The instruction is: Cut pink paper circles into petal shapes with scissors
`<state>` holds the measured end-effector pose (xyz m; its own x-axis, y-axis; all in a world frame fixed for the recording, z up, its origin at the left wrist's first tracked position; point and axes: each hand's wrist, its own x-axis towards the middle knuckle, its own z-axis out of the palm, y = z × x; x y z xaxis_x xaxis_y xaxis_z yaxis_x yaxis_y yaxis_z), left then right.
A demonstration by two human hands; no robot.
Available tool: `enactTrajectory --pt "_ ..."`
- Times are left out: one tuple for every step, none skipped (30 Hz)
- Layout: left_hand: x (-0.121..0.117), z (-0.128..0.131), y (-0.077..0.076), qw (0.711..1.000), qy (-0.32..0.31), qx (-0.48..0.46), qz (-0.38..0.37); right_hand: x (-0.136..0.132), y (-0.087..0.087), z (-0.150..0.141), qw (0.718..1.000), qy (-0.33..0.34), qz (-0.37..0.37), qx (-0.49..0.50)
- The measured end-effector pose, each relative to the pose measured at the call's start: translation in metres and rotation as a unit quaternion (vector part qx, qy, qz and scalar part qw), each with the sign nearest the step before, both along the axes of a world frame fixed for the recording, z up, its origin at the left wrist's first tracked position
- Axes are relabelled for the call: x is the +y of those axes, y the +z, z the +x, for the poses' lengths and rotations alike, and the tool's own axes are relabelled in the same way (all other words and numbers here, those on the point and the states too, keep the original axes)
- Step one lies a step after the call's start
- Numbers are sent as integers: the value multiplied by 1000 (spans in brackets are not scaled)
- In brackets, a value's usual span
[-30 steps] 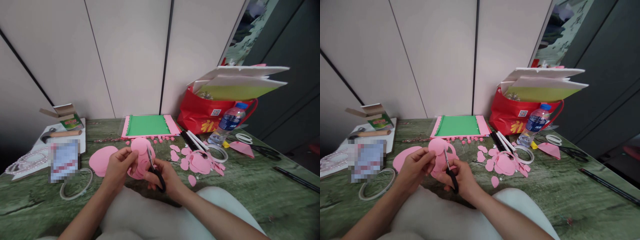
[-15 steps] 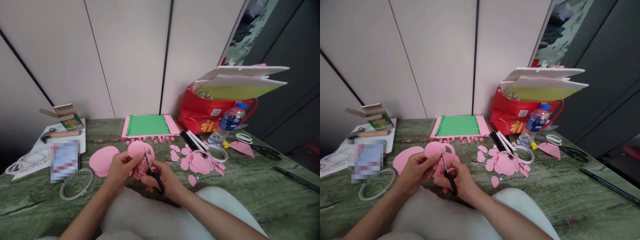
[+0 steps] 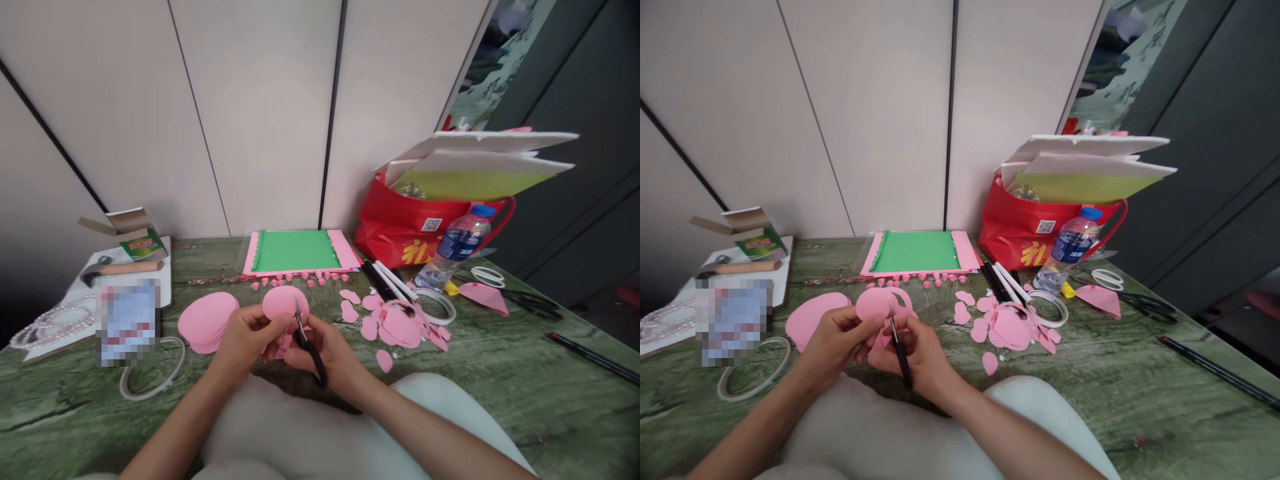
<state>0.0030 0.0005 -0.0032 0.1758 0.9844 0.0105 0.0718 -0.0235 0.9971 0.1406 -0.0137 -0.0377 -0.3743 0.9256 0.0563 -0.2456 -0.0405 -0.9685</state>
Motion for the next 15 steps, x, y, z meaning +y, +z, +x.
enactTrajectory --pt "0 0 0 1000 3 2 0 0 0 0 1000 -1 -1 0" --pt "0 0 0 1000 5 4 0 0 0 0 1000 -4 -2 0" --pt "0 0 0 1000 8 5 -2 0 -1 0 1000 -7 -3 0" --pt "1 0 0 1000 10 5 -3 0 -1 -1 1000 -9 -5 -1" --pt "1 0 0 1000 12 5 -5 0 -1 -1 1000 -11 -8 -3" --pt "1 0 1 1000 15 6 -5 0 -1 -1 1000 -12 -11 -6" --pt "1 0 1 1000 17 7 -3 0 -1 0 1000 -11 -12 -10" --pt "1 0 1 1000 18 8 -2 0 0 0 1000 -11 -12 -14" --pt "2 0 1 1000 19 7 0 0 0 0 1000 -9 -10 -17" --pt "2 -1 1 1000 18 5 2 0 1 1 1000 -8 -7 -20" --pt "2 -1 0 1000 19 3 3 -1 1 1 1000 -8 -4 -23" --pt "2 -2 0 1000 20 0 4 -1 2 1 1000 -8 -3 -26" --pt "2 -2 -1 1000 22 -3 4 -1 2 2 1000 -8 -4 -29" --pt "2 -3 -1 1000 24 -5 5 -1 3 2 999 -9 -7 -31" --pt "2 -3 -2 1000 26 -7 6 -1 3 2 999 -10 -12 -32"
